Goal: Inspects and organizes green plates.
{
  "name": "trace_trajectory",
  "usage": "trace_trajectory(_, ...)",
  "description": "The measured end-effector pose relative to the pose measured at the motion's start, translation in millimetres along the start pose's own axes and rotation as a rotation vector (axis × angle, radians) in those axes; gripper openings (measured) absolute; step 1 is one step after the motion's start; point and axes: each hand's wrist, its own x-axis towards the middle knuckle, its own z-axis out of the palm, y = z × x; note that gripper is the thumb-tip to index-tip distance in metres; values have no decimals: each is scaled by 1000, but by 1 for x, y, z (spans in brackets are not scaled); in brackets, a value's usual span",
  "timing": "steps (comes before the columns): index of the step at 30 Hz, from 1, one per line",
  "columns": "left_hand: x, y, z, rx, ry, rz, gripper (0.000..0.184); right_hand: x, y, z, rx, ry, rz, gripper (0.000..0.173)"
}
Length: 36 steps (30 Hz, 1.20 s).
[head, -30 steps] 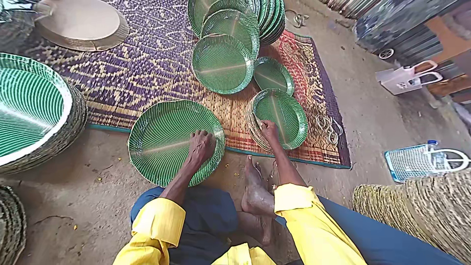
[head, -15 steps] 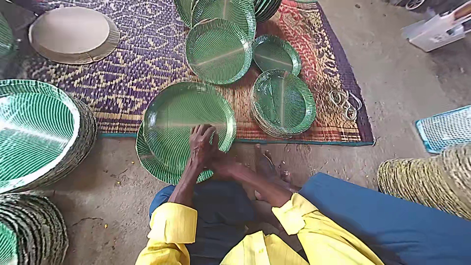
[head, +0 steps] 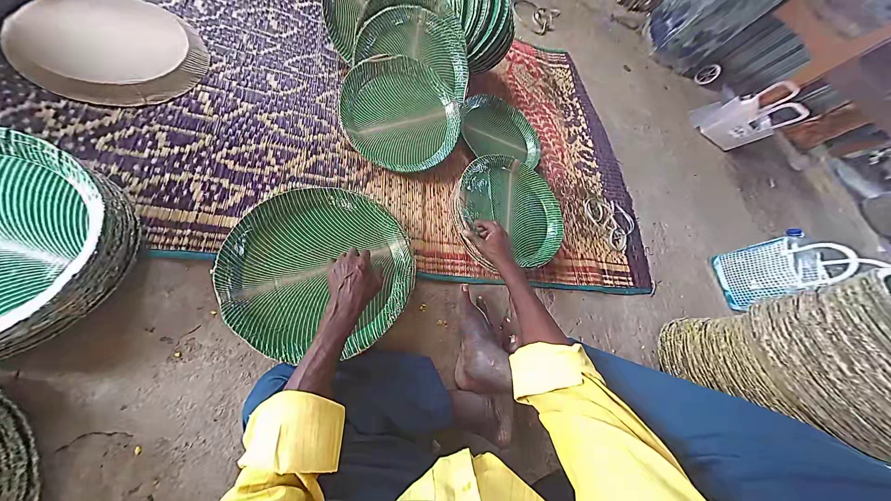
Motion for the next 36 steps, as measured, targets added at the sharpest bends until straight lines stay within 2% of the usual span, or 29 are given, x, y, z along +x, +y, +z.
trace_trajectory(2, 2, -2, 1, -19, -1, -5, 38, 7, 6, 7, -58, -53, 15, 45)
trace_trajectory(9, 12, -5, 15, -80, 91, 85, 32, 5, 1, 8, 38, -20, 53, 39)
trace_trajectory(17, 11, -4, 15, -104, 67, 95, 31, 10, 1, 4, 103, -33, 59, 31)
trace_trajectory(24, 9, -2, 15, -96, 42, 93, 32, 11, 8, 2, 98, -41, 26, 33)
trace_trajectory(30, 10, -3, 13, -113, 29, 100, 33, 14, 7, -5, 156, -95, 75, 34)
trace_trajectory(36, 9, -3, 14, -92, 31, 110, 33, 19, 14, -6, 19, -140, 58, 28)
